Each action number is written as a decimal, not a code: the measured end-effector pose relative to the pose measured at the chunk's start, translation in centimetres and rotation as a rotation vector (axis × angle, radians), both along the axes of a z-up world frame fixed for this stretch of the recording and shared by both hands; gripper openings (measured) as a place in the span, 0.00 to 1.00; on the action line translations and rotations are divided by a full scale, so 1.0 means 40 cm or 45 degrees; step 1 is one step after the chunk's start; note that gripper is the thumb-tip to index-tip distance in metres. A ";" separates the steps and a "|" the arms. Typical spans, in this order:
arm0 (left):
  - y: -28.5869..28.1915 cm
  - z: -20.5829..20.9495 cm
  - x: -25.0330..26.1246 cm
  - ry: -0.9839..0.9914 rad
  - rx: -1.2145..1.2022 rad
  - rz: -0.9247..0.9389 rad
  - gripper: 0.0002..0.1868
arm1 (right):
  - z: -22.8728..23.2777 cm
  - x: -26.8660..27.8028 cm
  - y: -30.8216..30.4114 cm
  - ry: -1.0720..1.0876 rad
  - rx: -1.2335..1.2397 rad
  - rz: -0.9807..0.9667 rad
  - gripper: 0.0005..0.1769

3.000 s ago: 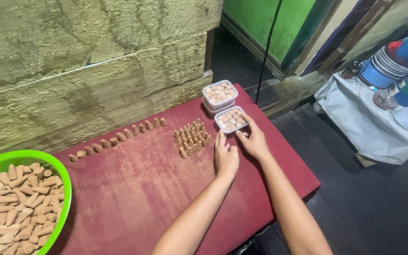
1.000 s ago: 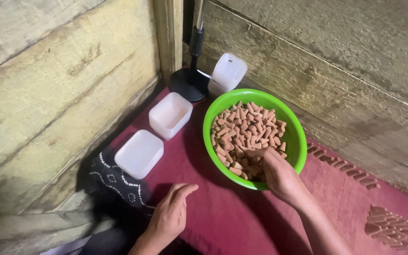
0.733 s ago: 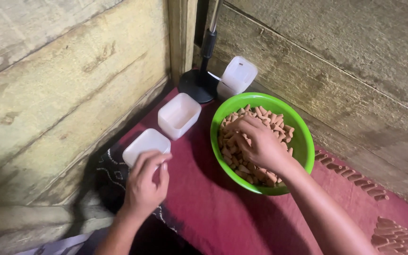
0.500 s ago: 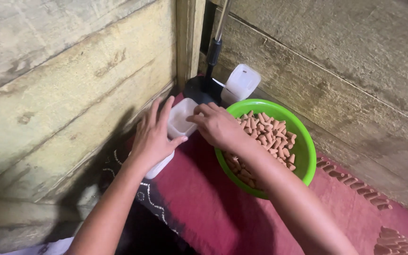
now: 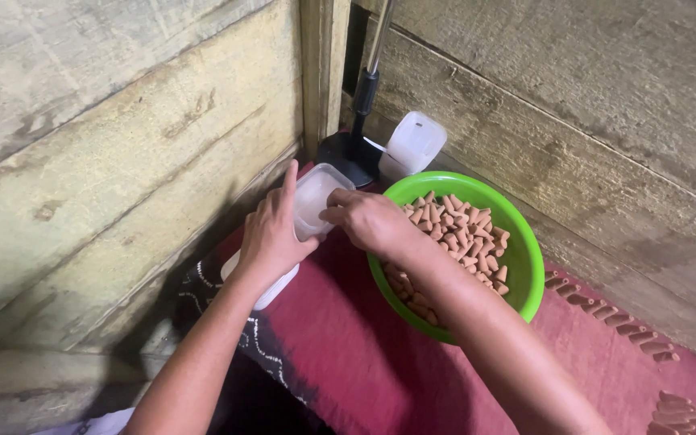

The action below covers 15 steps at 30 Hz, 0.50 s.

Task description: The person places incense cones into a plastic container by hand, arranging them until the container is full.

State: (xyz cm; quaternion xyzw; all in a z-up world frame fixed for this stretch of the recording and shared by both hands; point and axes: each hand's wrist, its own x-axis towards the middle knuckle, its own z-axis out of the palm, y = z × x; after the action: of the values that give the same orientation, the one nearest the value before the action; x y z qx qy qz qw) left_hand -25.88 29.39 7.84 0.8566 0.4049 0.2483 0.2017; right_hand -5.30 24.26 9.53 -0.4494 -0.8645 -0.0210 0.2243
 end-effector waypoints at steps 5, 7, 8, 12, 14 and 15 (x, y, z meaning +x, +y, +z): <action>-0.016 0.023 -0.016 -0.021 -0.037 -0.048 0.69 | 0.022 0.013 -0.059 -0.027 0.169 -0.093 0.10; -0.022 0.064 -0.029 -0.030 -0.082 -0.082 0.70 | 0.047 0.025 -0.096 -0.027 0.239 -0.118 0.11; -0.026 0.089 -0.040 0.011 -0.085 -0.133 0.71 | 0.058 0.030 -0.125 -0.009 0.265 -0.148 0.11; -0.088 0.189 -0.056 -0.414 -0.158 -0.381 0.44 | 0.115 0.048 -0.287 -0.035 0.369 -0.270 0.13; -0.120 0.151 0.012 -0.600 -0.417 -0.531 0.39 | 0.111 0.067 -0.376 -0.037 0.407 -0.316 0.14; -0.138 0.132 0.049 -0.783 -0.682 -0.665 0.39 | 0.110 0.078 -0.423 -0.040 0.443 -0.349 0.16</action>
State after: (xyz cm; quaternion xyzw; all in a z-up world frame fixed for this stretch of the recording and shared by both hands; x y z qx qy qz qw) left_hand -23.93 23.85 13.13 0.7344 0.1476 0.3179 0.5812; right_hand -2.18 7.32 13.91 -0.5168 -0.7820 -0.2072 0.2801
